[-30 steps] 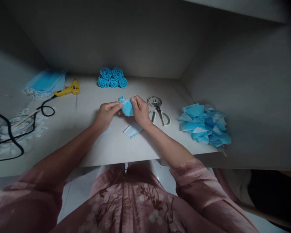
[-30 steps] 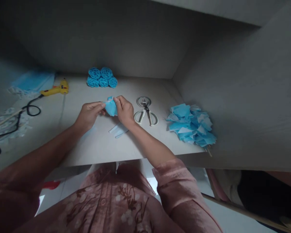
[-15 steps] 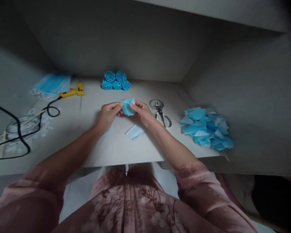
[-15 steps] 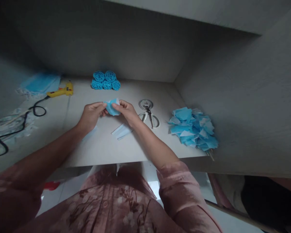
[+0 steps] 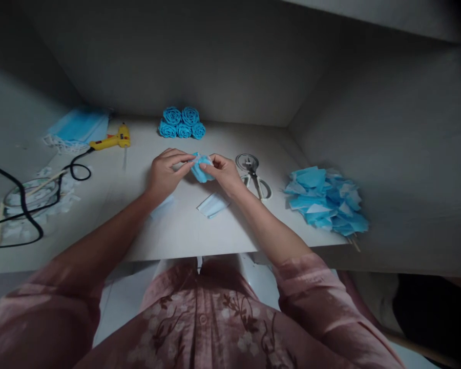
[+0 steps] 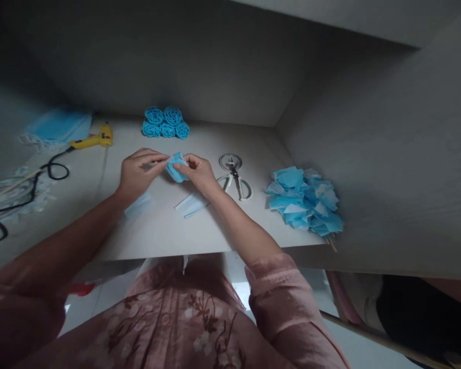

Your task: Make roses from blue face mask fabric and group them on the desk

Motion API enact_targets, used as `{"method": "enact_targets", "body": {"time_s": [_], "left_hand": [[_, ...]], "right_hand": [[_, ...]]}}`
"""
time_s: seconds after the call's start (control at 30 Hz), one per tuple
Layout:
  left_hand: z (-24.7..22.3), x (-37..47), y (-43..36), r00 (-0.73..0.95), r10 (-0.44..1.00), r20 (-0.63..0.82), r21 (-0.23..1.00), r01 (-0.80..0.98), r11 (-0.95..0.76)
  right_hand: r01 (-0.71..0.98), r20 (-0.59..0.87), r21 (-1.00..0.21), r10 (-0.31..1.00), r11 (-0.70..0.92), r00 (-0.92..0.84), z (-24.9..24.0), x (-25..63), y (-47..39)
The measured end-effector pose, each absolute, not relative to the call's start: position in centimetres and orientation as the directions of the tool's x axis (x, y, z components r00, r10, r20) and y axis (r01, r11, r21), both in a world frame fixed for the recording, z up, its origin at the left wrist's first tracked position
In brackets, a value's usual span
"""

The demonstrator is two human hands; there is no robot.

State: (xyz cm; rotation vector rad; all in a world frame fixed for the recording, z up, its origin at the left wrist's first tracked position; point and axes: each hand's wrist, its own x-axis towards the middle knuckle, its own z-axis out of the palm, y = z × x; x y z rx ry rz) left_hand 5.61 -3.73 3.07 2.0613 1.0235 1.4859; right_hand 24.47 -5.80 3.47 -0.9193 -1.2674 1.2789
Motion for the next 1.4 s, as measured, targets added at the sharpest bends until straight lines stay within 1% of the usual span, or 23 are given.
{"method": "enact_targets", "body": {"time_s": [0.2,0.43,0.5,0.57,0.63,0.67,0.73,0.8,0.83,0.9,1.0,1.1,1.27,1.33,1.4], "left_hand": [[3.2,5.7,-3.9,0.192,0.795,0.576,0.672,0.444,-0.593],[3.1,5.7,-4.2,0.228,0.77,0.596,0.551,0.582,-0.598],[3.1,5.8,-4.3,0.226,0.773,0.592,0.543,0.597,-0.591],[3.3,6.0,-4.5,0.205,0.784,0.587,0.563,0.593,-0.576],[3.6,6.2,-4.7,0.155,0.812,0.563,0.631,0.555,-0.543],[3.7,6.3,-4.8,0.122,0.837,0.534,0.688,0.512,-0.514],[4.0,6.6,-5.0,0.06,0.902,0.429,0.831,0.365,-0.419],[4.1,6.8,-5.1,0.046,0.958,0.284,0.943,0.165,-0.288],[4.1,6.9,-5.1,0.066,0.974,0.215,0.973,0.069,-0.219],[4.1,7.0,-5.0,0.127,0.985,0.119,0.99,-0.093,-0.107],[4.0,6.8,-4.5,0.18,0.982,0.055,0.967,-0.256,-0.008],[3.9,6.6,-4.2,0.197,0.979,0.057,0.961,-0.275,0.0],[3.5,6.8,-4.7,0.291,0.95,0.117,0.987,-0.139,-0.079],[3.3,6.7,-4.9,0.263,0.954,0.141,0.989,-0.074,-0.126],[3.2,6.5,-4.8,0.197,0.968,0.156,0.987,-0.055,-0.148]], "right_hand": [[-0.113,0.176,-0.981,0.973,0.16,-0.148,2.9,24.4,-5.7],[-0.082,0.218,-0.975,0.962,0.207,-0.167,2.4,24.1,-5.7],[-0.034,0.241,-0.971,0.956,0.239,-0.165,2.4,24.0,-5.8],[0.006,0.268,-0.962,0.951,0.272,-0.154,2.3,23.9,-5.9],[0.016,0.297,-0.953,0.944,0.302,-0.143,2.4,23.8,-6.0],[0.008,0.305,-0.951,0.942,0.309,-0.141,2.4,23.8,-6.0],[-0.028,0.291,-0.956,0.946,0.29,-0.144,2.5,23.7,-6.1],[-0.087,0.247,-0.968,0.957,0.236,-0.149,2.7,23.7,-6.1],[-0.119,0.222,-0.971,0.963,0.205,-0.152,2.8,23.7,-6.1],[-0.176,0.187,-0.971,0.971,0.159,-0.151,2.9,23.7,-6.1],[-0.211,0.164,-0.968,0.981,0.138,-0.108,2.9,23.9,-5.9],[-0.21,0.146,-0.969,0.988,0.131,-0.056,2.8,24.2,-5.8],[-0.227,0.135,-0.967,0.989,0.117,-0.065,2.8,24.1,-5.8],[-0.239,0.14,-0.964,0.987,0.117,-0.083,2.7,24.1,-5.8],[-0.248,0.146,-0.961,0.986,0.121,-0.085,2.6,24.3,-5.6]]}}
